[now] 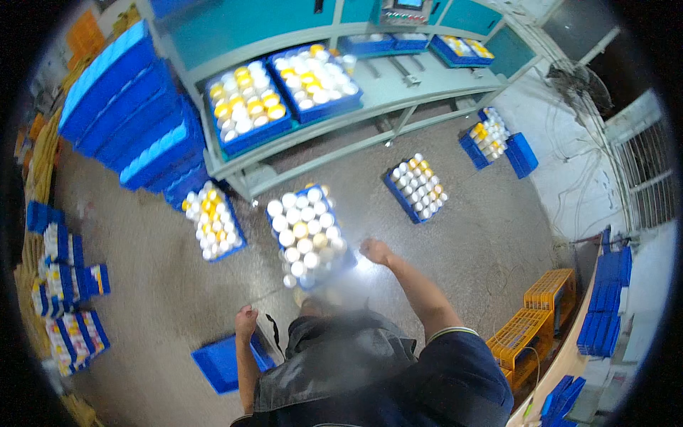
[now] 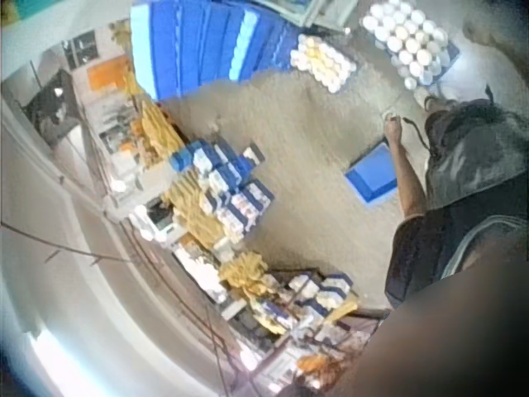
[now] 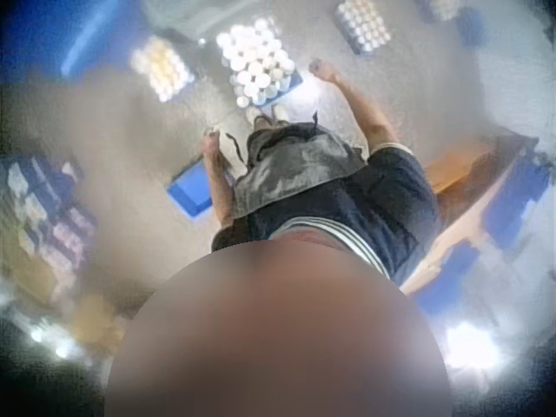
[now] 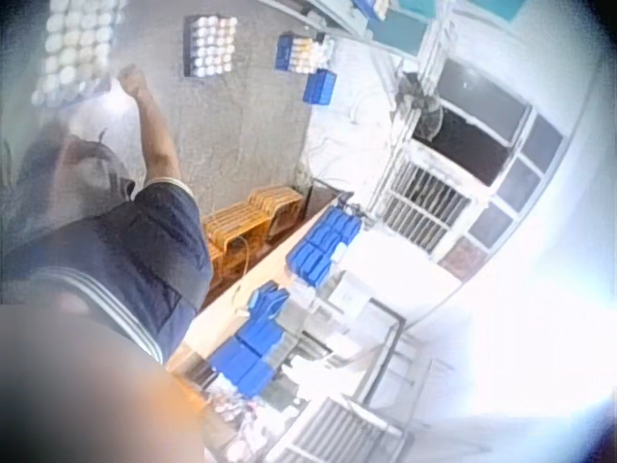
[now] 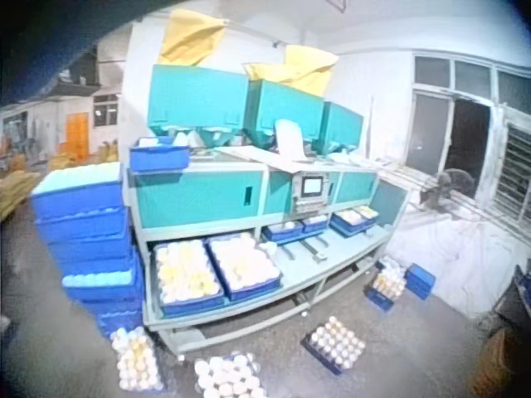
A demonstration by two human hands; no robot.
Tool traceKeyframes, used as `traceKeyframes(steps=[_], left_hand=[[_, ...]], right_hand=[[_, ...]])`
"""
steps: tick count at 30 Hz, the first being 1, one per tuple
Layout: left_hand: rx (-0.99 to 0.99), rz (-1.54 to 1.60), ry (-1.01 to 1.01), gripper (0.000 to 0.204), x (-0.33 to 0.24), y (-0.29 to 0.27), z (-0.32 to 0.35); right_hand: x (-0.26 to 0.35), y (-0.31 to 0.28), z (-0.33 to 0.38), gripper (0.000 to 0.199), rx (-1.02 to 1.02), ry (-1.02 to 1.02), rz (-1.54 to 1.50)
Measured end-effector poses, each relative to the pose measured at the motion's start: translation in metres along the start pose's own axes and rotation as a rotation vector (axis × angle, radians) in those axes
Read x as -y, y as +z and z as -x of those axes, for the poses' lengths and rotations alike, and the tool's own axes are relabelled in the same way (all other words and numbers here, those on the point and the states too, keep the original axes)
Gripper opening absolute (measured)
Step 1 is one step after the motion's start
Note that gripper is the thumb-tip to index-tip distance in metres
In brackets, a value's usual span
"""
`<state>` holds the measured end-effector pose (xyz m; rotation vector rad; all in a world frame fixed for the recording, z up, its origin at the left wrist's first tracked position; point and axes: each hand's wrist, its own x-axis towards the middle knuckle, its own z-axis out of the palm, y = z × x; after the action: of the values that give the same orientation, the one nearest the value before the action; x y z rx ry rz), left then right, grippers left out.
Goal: The person arranges white and yellow plastic cups into blue trays, then uses a handheld air blower to clean the cups. The person moves between trays and a table, handling stacks of cups and placing them into trays.
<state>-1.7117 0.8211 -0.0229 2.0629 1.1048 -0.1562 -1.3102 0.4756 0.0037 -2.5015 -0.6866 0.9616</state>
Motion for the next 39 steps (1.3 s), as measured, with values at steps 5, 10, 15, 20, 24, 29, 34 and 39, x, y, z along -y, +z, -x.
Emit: traceKeyframes(steps=[5, 10, 15, 20, 24, 29, 34, 39], left_hand=[[0.079, 0.065, -0.072, 0.046, -0.050, -0.008, -0.091], [0.082, 0.012, 0.163, 0.035, -0.112, 0.006, -0.160], [-0.199, 0.190, 0.216, 0.035, -0.214, 0.016, -0.242], [-0.857, -0.102, 0.356, 0.048, -0.320, -0.026, -0.384], [-0.856, -0.453, 0.110, 0.032, -0.368, -0.050, -0.461], [-0.861, -0.553, -0.013, 0.023, -0.378, -0.056, -0.481], [-0.682, -0.333, -0.138, 0.024, -0.376, -0.074, -0.492], [-0.936, -0.262, 0.093, 0.019, -0.395, -0.097, -0.448]], right_hand=[[-0.025, -0.025, 0.007, 0.034, 0.073, 0.244, -0.320], [-0.048, -0.058, -0.038, 0.035, 0.071, 0.271, -0.319], [-0.023, -0.126, -0.158, 0.025, -0.073, -0.108, -0.054], [0.085, -0.204, -0.293, 0.020, -0.107, -0.385, -0.037], [0.197, -0.231, -0.370, 0.031, -0.231, -0.780, -0.031], [0.281, -0.210, -0.424, 0.031, -0.241, -0.969, 0.414], [0.294, -0.196, -0.457, 0.046, 0.008, -0.947, 0.472], [0.306, -0.222, -0.464, 0.037, 0.081, -0.976, 0.355]])
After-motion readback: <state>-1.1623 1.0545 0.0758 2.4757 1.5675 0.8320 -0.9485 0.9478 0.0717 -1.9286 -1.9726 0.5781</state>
